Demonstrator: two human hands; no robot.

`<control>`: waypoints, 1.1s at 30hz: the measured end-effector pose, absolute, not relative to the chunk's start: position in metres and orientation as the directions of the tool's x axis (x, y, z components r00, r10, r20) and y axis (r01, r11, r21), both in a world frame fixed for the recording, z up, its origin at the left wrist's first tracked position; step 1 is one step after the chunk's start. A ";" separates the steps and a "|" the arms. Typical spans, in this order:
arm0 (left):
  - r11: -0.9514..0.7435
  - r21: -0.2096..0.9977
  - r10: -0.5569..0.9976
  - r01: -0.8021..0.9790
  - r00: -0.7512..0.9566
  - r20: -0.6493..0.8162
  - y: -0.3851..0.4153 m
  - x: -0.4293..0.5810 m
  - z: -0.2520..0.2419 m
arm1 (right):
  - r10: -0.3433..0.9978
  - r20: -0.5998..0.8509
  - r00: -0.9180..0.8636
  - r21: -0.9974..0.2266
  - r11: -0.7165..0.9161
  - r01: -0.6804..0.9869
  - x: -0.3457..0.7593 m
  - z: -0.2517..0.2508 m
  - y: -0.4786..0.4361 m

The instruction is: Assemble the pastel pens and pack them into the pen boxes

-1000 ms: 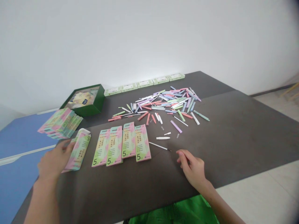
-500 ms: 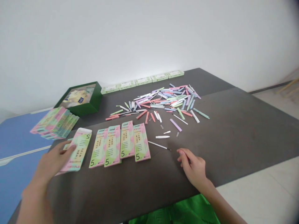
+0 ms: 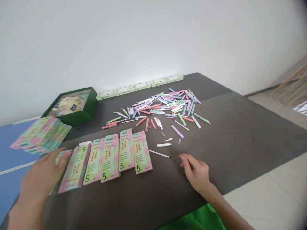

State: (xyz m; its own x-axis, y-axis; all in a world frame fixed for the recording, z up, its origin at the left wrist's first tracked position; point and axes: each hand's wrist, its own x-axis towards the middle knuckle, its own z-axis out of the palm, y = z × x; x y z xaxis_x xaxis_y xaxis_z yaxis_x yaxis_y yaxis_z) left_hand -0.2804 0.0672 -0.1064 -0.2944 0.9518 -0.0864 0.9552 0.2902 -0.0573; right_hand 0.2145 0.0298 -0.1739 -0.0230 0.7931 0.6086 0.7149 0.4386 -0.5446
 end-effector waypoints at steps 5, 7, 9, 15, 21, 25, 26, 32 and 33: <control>0.237 -0.153 0.971 0.960 -0.230 0.061 0.144 -0.241 -0.065 | 0.736 0.671 -0.090 -0.383 0.448 0.808 0.236 -0.159 0.058; 0.151 -0.123 0.988 0.981 -0.155 -0.023 0.187 -0.225 -0.064 | 0.696 0.715 -0.070 -0.345 0.438 0.830 0.244 -0.151 0.067; 0.085 -0.086 0.992 0.993 -0.092 -0.081 0.225 -0.212 -0.072 | 0.652 0.758 -0.028 -0.326 0.415 0.849 0.250 -0.145 0.072; -0.036 -0.006 0.972 0.999 0.033 -0.232 0.278 -0.187 -0.107 | 0.603 0.785 0.139 -0.383 0.298 0.874 0.263 -0.156 0.068; -0.061 -0.004 0.956 0.998 0.058 -0.287 0.273 -0.187 -0.110 | 0.646 0.722 0.247 -0.475 0.203 0.856 0.265 -0.163 0.068; -0.063 -0.034 0.976 0.997 0.054 -0.212 0.273 -0.183 -0.097 | 0.663 0.709 0.239 -0.491 0.221 0.843 0.262 -0.160 0.068; -0.074 -0.047 0.980 0.996 0.064 -0.190 0.276 -0.178 -0.094 | 0.665 0.709 0.234 -0.490 0.226 0.842 0.261 -0.160 0.068; -0.277 -0.057 0.951 0.959 0.265 -0.158 0.314 -0.108 -0.083 | 0.676 0.687 0.267 -0.514 0.193 0.836 0.264 -0.162 0.066; -0.308 -0.053 0.941 0.950 0.296 -0.162 0.322 -0.096 -0.084 | 0.674 0.686 0.273 -0.515 0.185 0.837 0.264 -0.163 0.066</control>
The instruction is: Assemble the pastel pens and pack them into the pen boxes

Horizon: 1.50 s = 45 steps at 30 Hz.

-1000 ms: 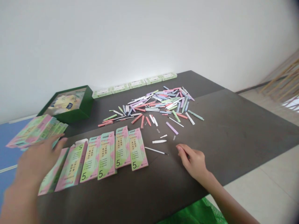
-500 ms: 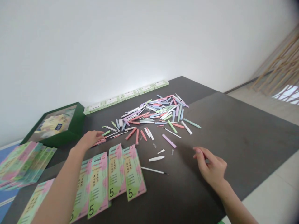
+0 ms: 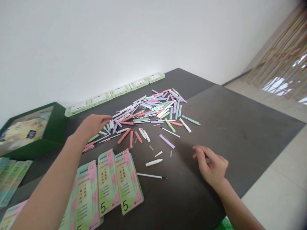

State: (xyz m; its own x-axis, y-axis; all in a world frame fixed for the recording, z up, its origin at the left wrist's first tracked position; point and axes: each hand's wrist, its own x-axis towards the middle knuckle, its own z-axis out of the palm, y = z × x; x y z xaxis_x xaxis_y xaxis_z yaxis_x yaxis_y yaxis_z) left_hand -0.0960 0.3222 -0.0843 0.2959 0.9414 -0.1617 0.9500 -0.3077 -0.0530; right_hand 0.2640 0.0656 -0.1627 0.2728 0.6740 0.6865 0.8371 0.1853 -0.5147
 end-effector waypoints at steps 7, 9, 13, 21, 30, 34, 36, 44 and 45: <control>-0.359 -0.094 0.909 0.929 0.325 -0.261 0.351 -0.096 -0.096 | 0.654 0.676 0.338 -0.544 0.133 0.829 0.267 -0.163 0.062; -0.332 -0.126 0.914 0.935 0.287 -0.286 0.348 -0.115 -0.098 | 0.654 0.682 0.328 -0.544 0.154 0.825 0.266 -0.160 0.061; -0.291 -0.168 0.923 0.942 0.231 -0.306 0.344 -0.142 -0.103 | 0.685 0.672 0.281 -0.552 0.210 0.807 0.264 -0.155 0.057; -0.293 -0.139 0.909 0.946 0.230 -0.348 0.357 -0.131 -0.117 | 0.698 0.641 0.318 -0.586 0.177 0.791 0.268 -0.162 0.049; -0.273 -0.138 0.941 0.952 0.234 -0.245 0.359 -0.129 -0.094 | 0.706 0.635 0.313 -0.583 0.173 0.794 0.269 -0.163 0.047; -0.308 -0.113 0.934 0.945 0.278 -0.224 0.356 -0.115 -0.092 | 0.711 0.643 0.284 -0.564 0.189 0.804 0.267 -0.162 0.050; -0.332 -0.088 0.930 0.939 0.310 -0.199 0.350 -0.103 -0.089 | 0.712 0.652 0.261 -0.546 0.203 0.813 0.267 -0.161 0.053; -0.296 -0.033 0.955 0.955 0.296 -0.009 0.253 -0.103 -0.061 | 0.793 0.494 -0.355 -0.225 0.511 0.830 0.272 -0.143 0.077; -0.259 -0.013 0.966 0.966 0.259 0.009 0.238 -0.115 -0.061 | 0.786 0.428 -0.447 -0.161 0.553 0.818 0.272 -0.141 0.082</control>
State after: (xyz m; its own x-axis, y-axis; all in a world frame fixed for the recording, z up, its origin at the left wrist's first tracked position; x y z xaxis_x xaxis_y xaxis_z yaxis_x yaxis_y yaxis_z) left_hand -0.1150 0.2376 -0.0614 0.2591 0.9658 0.0089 0.9658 -0.2590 -0.0132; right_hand 0.2722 0.0815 -0.1412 -0.4467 0.7857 0.4280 0.8176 0.5527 -0.1613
